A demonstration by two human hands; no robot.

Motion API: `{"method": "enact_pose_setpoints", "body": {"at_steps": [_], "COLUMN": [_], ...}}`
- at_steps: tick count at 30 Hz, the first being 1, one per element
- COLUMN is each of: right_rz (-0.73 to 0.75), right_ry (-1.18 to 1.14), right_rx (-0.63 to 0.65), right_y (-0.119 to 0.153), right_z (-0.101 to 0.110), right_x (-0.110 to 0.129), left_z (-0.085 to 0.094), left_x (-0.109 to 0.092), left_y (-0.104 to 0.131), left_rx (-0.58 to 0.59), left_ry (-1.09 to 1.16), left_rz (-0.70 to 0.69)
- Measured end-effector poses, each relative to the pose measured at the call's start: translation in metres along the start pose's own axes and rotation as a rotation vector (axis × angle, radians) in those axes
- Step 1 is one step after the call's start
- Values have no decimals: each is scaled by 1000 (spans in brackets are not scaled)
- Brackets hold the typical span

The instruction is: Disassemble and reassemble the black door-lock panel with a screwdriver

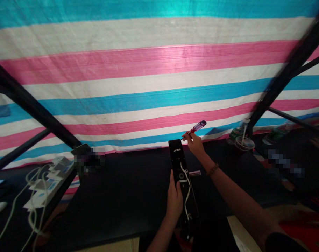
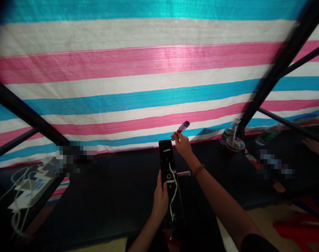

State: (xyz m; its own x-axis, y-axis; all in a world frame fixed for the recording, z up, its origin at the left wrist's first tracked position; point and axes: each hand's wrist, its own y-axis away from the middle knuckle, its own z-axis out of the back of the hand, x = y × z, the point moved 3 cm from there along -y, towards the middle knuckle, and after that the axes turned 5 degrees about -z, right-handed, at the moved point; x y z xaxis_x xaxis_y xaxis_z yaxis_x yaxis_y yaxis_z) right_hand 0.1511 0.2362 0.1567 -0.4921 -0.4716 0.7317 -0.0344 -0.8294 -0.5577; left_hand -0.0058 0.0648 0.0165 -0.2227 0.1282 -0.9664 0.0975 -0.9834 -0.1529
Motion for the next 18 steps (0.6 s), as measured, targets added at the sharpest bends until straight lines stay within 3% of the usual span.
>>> {"method": "enact_pose_setpoints", "body": {"at_steps": [9,14,18], "right_rz": [40,97,88], "right_ry": [35,110,106], "right_rx": [113,220,196], "right_y": [-11,-16,-20], "right_z": [-11,-12,-14], "right_x": [-13,-13,-14], "left_z": [-2,-1,0], "left_x": [4,-4,-11], "left_y": [2,4,6], "left_rx": [19,44,82], "left_ry": [7,-5,-48], "left_rz": [4,25,38]}}
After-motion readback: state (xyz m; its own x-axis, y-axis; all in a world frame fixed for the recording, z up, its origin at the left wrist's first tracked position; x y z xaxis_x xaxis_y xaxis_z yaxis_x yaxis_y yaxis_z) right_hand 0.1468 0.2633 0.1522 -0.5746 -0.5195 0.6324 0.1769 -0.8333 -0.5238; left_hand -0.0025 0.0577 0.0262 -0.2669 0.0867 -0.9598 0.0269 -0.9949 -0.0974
